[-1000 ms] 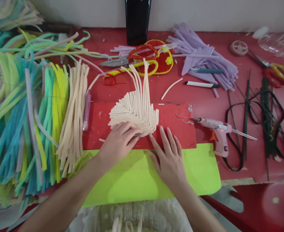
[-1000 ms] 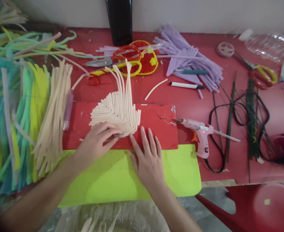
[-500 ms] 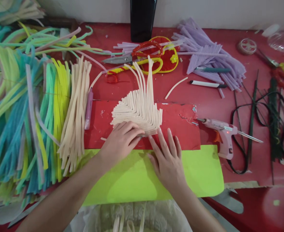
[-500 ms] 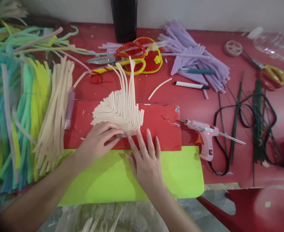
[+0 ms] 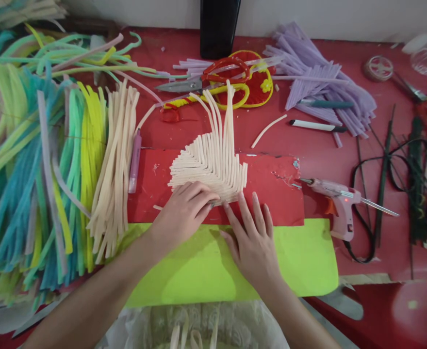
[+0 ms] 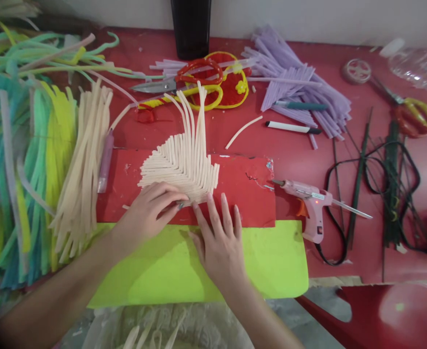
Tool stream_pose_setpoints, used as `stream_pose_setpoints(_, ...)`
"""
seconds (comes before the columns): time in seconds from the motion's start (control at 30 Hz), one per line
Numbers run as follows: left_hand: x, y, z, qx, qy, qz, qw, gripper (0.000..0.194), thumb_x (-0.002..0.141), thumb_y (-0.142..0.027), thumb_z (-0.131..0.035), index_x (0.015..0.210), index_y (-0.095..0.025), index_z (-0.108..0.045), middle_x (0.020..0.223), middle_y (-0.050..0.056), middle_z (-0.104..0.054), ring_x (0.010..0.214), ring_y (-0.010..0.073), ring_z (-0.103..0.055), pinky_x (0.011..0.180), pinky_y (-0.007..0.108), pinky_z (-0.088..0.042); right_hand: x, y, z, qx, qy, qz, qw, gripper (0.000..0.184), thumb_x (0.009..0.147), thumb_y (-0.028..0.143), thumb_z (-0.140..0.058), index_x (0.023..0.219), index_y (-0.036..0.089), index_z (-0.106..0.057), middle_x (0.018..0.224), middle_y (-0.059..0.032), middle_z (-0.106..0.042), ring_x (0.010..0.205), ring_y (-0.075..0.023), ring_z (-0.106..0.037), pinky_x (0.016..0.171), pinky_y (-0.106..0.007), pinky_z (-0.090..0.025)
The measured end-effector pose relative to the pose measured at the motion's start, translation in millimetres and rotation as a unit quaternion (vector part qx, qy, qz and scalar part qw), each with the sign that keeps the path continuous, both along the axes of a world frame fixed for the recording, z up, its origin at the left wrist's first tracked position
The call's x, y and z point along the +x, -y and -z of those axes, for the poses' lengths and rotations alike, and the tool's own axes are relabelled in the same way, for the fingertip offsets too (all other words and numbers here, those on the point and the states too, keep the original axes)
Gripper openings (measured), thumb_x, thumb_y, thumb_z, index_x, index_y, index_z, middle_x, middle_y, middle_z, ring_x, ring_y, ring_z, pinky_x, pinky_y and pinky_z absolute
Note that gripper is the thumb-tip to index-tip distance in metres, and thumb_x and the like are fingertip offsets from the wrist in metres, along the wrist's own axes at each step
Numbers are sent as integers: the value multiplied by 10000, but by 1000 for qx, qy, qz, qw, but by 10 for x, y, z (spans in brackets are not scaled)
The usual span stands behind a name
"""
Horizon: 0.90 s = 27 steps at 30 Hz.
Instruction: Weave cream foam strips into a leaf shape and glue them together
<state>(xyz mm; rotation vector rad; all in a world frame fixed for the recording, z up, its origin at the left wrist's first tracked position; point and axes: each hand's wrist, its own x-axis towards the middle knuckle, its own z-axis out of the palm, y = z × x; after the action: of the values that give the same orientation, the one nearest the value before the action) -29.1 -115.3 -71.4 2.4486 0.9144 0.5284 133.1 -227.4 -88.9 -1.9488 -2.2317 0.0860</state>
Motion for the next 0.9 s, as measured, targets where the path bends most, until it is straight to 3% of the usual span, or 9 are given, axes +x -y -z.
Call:
stream_pose_setpoints(0.2, -1, 3, 6, 7, -14, -3, 1000, 130, 902, -133, -511, 998, -182, -584, 925, 23, -634, 884, 166, -591, 795, 321, -470, 1, 1, 8, 5, -10, 3, 1000, 592, 937, 340, -466, 1480, 212, -270, 1550, -99, -260, 1455, -312, -115, 1125, -550, -255)
stream_pose_setpoints(0.43, -24, 1, -4, 12, 2, -2, 1000, 146, 908, -119, -486, 1003, -181, -578, 922, 25, -646, 876, 161, -598, 779, 315, -477, 18, 8, 20, 38, -51, 47, 997, 693, 947, 321, -434, 1512, 137, -77, 1545, -129, -263, 1454, -275, -147, 1125, -501, -286)
stream_pose_setpoints(0.6, -44, 21, -19, 55, 21, -11, 998, 149, 912, -114, -477, 1002, -194, -564, 922, 20, -653, 863, 146, -607, 760, 293, -476, 31, 26, 29, 54, -54, 77, 994, 670, 953, 326, -417, 1513, 163, -88, 1545, -118, -268, 1448, -265, -177, 1130, -516, -271)
stream_pose_setpoints(0.9, -50, 39, -6, 105, -24, -6, 994, 122, 875, -188, -576, 995, -181, -553, 951, 36, -640, 890, 181, -591, 783, 323, -461, 31, 31, 34, 50, -59, 73, 994, 634, 942, 284, -450, 1505, 216, -166, 1552, -111, -255, 1444, -277, -191, 1121, -521, -280)
